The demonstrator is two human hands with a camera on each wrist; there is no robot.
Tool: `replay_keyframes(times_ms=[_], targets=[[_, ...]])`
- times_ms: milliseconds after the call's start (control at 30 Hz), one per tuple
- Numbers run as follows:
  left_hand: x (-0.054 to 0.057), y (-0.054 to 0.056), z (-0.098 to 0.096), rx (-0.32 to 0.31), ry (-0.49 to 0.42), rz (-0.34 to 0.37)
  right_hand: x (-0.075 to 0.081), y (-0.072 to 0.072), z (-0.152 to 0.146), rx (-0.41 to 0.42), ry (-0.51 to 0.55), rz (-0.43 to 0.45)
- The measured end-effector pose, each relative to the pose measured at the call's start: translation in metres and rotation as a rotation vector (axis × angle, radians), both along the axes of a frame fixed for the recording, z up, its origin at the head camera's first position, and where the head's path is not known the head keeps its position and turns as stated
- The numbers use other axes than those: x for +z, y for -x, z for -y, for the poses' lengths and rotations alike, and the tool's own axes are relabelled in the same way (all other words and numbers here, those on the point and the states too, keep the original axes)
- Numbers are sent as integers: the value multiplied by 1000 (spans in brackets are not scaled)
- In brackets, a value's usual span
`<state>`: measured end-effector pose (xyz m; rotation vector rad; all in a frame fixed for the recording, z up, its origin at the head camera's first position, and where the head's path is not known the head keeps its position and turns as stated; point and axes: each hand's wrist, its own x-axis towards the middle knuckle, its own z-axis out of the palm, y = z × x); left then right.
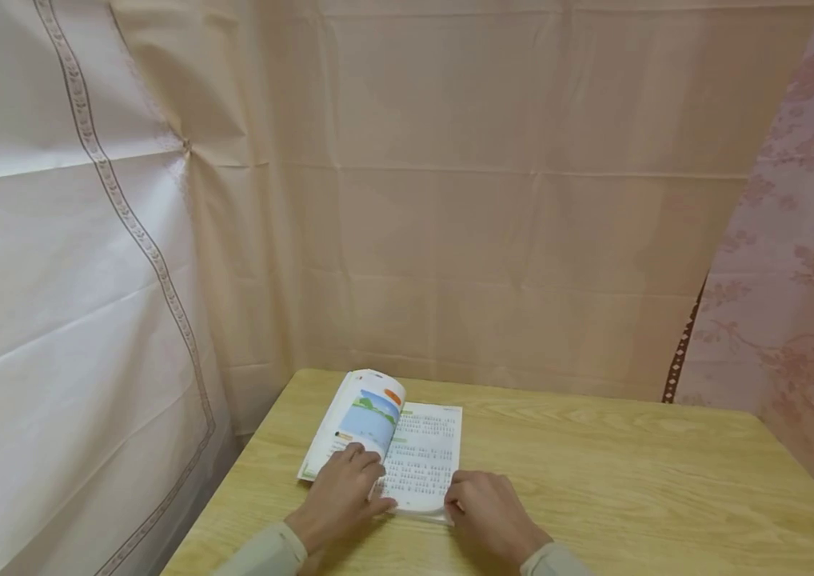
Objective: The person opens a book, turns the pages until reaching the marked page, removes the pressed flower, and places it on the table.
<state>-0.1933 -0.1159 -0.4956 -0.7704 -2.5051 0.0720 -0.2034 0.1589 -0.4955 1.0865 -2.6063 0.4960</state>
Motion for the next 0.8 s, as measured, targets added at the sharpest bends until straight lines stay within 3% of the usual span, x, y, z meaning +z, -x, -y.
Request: replay_keyframes(times_ms=[267, 467, 700, 800], targets=[[-1, 3, -4, -2, 17, 9, 3, 0, -1, -32, 18, 44], [0, 3, -4, -7, 23, -34, 5, 0, -2, -45, 78, 107], [-1, 3, -4, -18, 22, -51, 3, 0, -6, -105, 133, 70], [-1, 3, -5, 0, -4, -17, 2, 0, -6, -140, 174, 46]])
